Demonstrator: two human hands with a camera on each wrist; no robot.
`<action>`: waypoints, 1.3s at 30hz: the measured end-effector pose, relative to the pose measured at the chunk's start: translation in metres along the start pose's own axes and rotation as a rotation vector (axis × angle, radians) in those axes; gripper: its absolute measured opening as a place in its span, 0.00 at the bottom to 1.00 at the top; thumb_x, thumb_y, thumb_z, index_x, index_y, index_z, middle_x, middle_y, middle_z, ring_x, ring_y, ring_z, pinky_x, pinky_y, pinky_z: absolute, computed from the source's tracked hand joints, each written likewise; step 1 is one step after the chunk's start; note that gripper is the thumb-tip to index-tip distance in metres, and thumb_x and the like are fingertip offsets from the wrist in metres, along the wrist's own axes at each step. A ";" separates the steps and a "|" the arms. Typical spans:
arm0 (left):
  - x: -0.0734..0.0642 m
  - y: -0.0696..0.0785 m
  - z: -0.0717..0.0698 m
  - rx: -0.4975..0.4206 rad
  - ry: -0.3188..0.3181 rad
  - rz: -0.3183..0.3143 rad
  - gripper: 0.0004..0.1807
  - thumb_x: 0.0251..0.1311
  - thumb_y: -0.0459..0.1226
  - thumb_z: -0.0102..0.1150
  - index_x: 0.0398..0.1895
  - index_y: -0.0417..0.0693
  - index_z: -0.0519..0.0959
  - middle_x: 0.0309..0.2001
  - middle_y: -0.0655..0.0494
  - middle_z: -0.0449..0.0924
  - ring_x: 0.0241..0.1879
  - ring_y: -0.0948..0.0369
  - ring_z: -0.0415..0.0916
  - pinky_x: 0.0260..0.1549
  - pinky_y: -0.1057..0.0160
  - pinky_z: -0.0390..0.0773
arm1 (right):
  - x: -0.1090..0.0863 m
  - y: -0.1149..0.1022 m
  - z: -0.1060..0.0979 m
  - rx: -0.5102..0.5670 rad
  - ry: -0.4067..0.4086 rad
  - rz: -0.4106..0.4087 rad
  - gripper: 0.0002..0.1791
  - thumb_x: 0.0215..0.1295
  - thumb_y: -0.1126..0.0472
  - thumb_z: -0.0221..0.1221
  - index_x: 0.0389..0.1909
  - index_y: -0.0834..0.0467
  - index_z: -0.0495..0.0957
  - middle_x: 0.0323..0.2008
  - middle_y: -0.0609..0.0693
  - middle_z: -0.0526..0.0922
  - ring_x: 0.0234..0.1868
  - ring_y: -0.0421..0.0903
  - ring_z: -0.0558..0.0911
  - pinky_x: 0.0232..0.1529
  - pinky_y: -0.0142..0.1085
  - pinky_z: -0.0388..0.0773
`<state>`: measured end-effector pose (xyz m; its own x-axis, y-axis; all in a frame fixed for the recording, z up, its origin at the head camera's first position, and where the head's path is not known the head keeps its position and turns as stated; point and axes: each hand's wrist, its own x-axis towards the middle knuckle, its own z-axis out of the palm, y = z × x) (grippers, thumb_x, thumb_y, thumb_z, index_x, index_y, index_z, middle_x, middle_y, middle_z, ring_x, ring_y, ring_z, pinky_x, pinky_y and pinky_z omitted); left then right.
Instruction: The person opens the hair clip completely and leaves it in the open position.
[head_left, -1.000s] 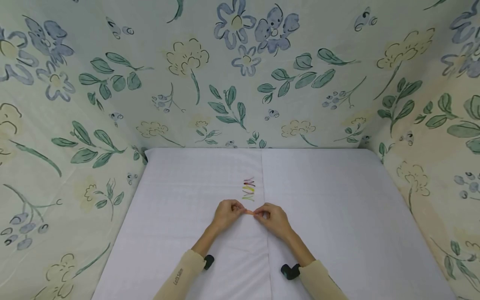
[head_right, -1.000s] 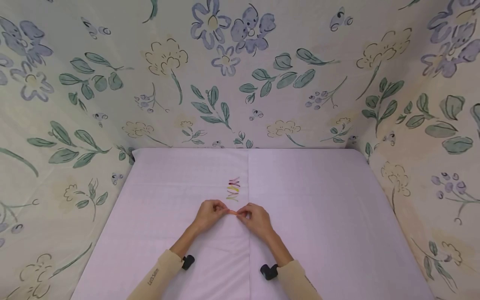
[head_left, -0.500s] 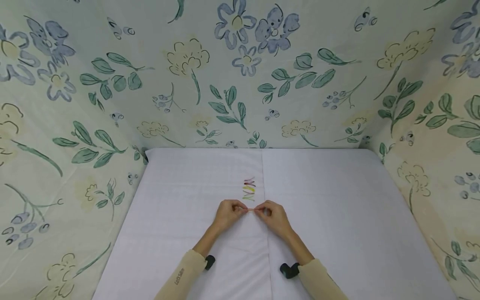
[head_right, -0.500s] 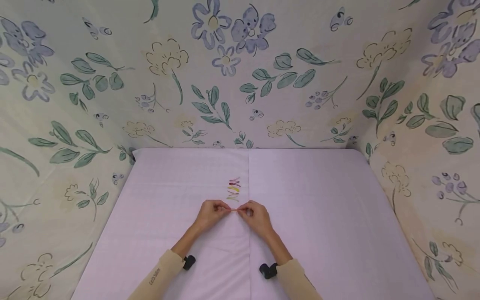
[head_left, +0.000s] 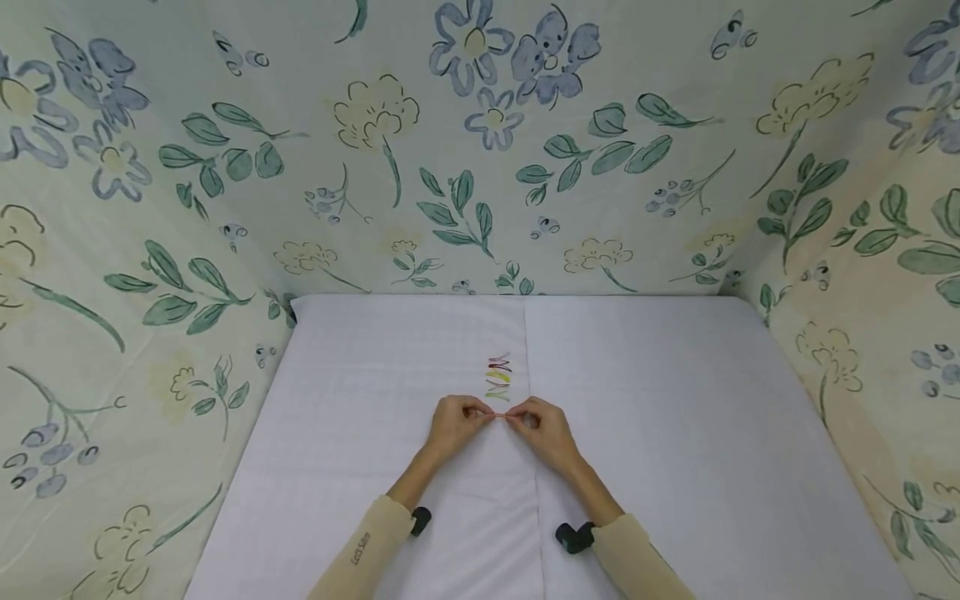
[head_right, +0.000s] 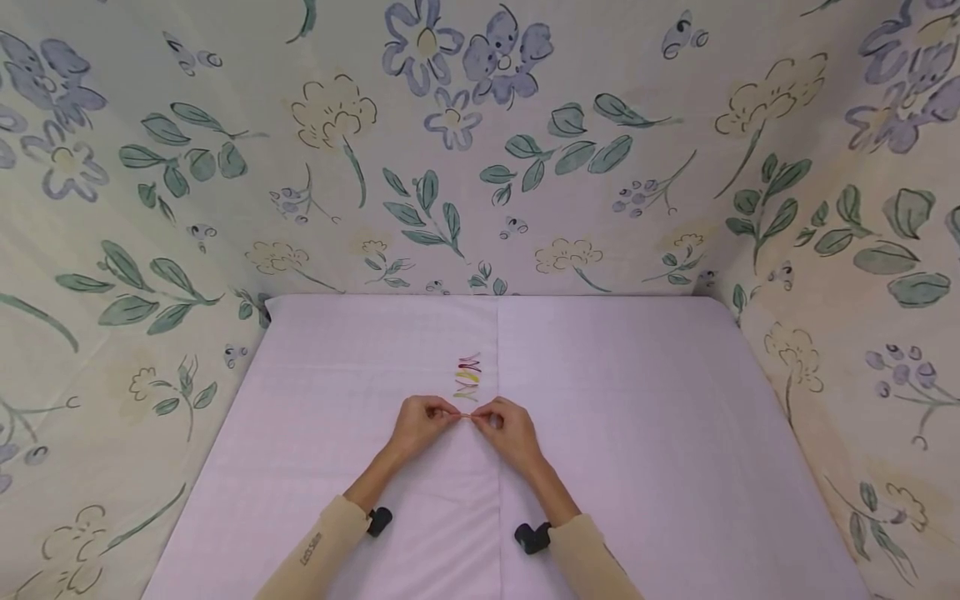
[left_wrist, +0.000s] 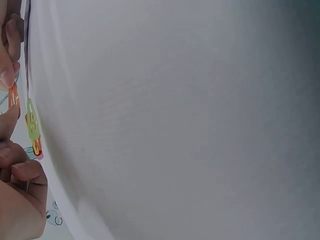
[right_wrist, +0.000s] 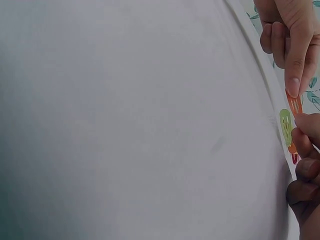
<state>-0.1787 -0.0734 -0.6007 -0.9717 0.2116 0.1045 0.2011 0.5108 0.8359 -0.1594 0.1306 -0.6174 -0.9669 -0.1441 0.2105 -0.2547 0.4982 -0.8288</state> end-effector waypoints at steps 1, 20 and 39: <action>0.000 0.000 -0.001 -0.005 0.003 0.002 0.02 0.55 0.33 0.77 0.28 0.44 0.91 0.15 0.57 0.75 0.17 0.72 0.62 0.18 0.73 0.62 | 0.000 0.000 0.000 0.000 0.000 0.001 0.03 0.64 0.61 0.71 0.35 0.56 0.90 0.27 0.44 0.83 0.21 0.35 0.66 0.24 0.27 0.63; 0.012 -0.002 -0.008 0.003 -0.048 0.169 0.03 0.54 0.29 0.76 0.31 0.39 0.91 0.16 0.55 0.71 0.19 0.72 0.57 0.21 0.74 0.59 | 0.009 0.000 -0.005 0.024 -0.052 -0.100 0.03 0.68 0.62 0.66 0.37 0.57 0.86 0.33 0.48 0.84 0.23 0.34 0.66 0.24 0.27 0.65; 0.017 -0.007 -0.012 -0.030 -0.133 0.149 0.01 0.57 0.28 0.73 0.30 0.40 0.91 0.18 0.58 0.67 0.19 0.73 0.56 0.22 0.74 0.58 | 0.012 0.006 -0.008 0.070 -0.115 -0.081 0.03 0.70 0.62 0.64 0.40 0.55 0.86 0.36 0.48 0.84 0.29 0.37 0.71 0.30 0.29 0.69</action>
<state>-0.1986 -0.0835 -0.5985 -0.9065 0.3918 0.1576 0.3355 0.4414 0.8322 -0.1730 0.1387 -0.6161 -0.9343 -0.2802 0.2205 -0.3260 0.4207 -0.8466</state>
